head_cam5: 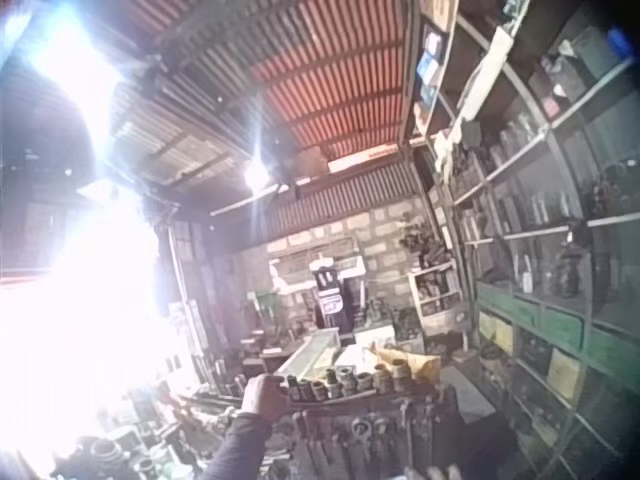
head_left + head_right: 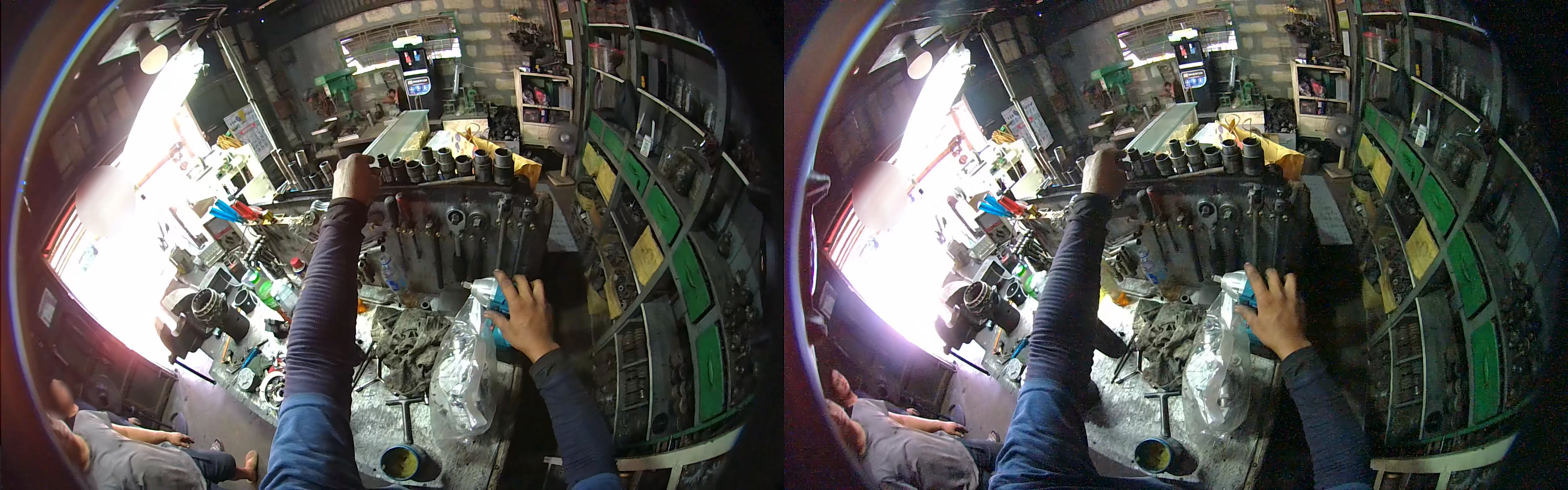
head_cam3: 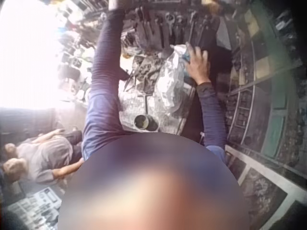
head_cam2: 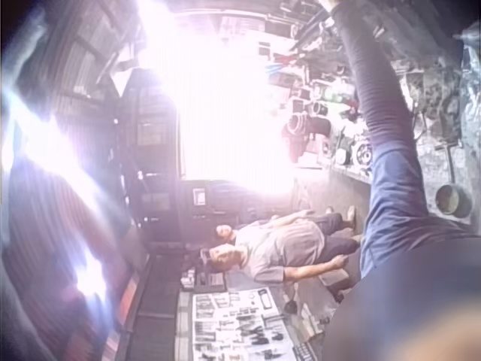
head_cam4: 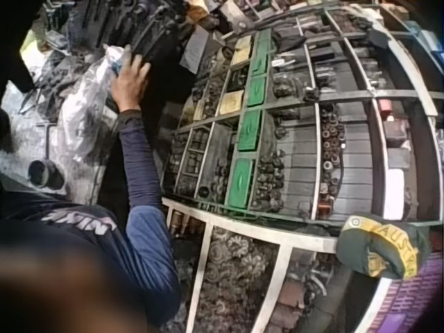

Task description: The person unpacks a new motor component from plastic packaging and places it on a workbench. They then pick up a cordless impact wrench, attach a socket, and handle small fasteners and a rag while preparing to assemble the part.

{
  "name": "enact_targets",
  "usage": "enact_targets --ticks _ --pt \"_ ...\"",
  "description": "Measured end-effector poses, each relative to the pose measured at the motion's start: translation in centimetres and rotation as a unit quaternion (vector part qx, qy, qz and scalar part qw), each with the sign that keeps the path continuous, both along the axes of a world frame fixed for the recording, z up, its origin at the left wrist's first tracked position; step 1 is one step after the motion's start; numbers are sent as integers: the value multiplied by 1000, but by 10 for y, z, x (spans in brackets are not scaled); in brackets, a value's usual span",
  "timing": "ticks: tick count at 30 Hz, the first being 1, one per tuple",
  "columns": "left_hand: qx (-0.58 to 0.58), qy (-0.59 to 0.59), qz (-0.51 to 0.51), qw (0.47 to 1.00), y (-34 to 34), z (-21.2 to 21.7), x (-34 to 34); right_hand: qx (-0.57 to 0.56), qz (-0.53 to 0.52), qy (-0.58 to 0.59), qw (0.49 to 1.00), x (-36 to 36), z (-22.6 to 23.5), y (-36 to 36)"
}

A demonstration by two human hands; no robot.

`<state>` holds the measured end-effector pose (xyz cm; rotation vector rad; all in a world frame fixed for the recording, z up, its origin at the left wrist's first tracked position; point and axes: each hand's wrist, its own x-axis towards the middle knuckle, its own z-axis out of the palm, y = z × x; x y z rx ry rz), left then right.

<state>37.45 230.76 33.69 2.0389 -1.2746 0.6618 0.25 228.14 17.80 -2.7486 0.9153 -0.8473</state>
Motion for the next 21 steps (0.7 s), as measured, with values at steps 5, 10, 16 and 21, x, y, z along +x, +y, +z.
enact_targets --ticks 5,10,16,21 --pt "-129 81 -36 988 51 9 -26 11 2 -11 1000 1 -6 -4" --pt "-228 173 -74 955 170 -25 -97 -79 45 -44 995 5 -18 -11" --pt "-178 356 -242 885 315 -92 -208 47 44 59 996 -6 28 -6" --pt "-190 428 -155 870 454 -158 -164 119 105 -168 973 -34 88 89"
